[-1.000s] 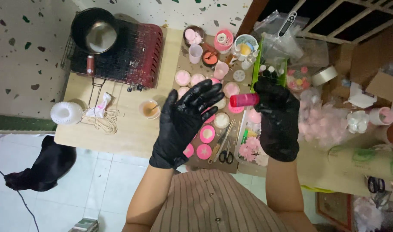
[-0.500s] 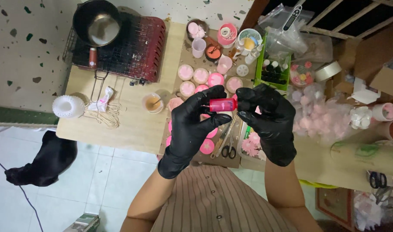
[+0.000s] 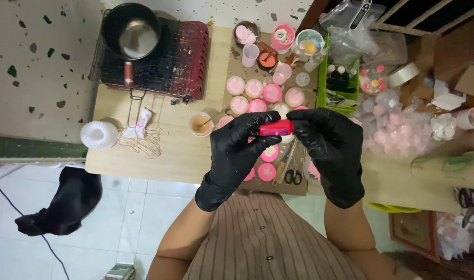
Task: Preparing and pouring molten wax into decorative flower-shaped molds.
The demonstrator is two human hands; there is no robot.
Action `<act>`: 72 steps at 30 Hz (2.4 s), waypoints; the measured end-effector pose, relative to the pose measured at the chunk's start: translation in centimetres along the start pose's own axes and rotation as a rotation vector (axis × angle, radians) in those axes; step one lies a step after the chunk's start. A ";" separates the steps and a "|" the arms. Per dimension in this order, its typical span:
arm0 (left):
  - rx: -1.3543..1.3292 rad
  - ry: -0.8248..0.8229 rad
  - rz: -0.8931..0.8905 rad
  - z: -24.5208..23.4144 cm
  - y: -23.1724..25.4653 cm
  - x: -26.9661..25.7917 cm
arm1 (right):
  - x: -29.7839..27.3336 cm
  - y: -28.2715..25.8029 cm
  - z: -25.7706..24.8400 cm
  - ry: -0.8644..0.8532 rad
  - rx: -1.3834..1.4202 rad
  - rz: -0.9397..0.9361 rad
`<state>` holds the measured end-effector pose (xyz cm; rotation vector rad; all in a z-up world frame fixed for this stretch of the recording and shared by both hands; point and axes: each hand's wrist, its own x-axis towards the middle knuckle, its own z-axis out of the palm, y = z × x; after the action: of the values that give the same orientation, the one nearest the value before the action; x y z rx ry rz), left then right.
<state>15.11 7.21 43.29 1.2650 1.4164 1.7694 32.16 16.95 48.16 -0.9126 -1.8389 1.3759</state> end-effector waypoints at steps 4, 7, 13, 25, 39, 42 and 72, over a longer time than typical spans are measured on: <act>-0.001 -0.018 -0.003 -2.6 0.3 -0.3 | -0.1 -1.7 2.9 0.065 -0.427 -0.121; -0.225 -0.020 -0.135 -4.5 -0.6 -0.9 | 0.1 -1.7 4.5 0.084 -0.490 -0.334; -0.494 -0.010 -0.298 -8.1 -1.9 -1.1 | 1.1 -2.0 7.0 -0.094 -0.517 -0.540; -0.227 -0.022 -0.301 -14.6 -4.3 -0.7 | 1.4 0.3 13.9 -0.082 -0.017 -0.112; -0.292 -0.169 -0.612 -18.2 -4.5 2.8 | 0.8 8.3 20.3 0.146 0.167 -0.127; -0.359 -0.204 -0.682 -18.4 -5.8 2.6 | 1.0 6.2 20.1 0.160 -0.203 -0.196; -0.310 -0.071 -0.650 -19.2 -12.5 1.8 | 1.0 12.1 18.5 0.223 -0.226 -0.235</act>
<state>-4.63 4.17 32.02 0.6002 1.2591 1.4002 18.03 10.86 32.30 -0.8885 -1.8829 0.9003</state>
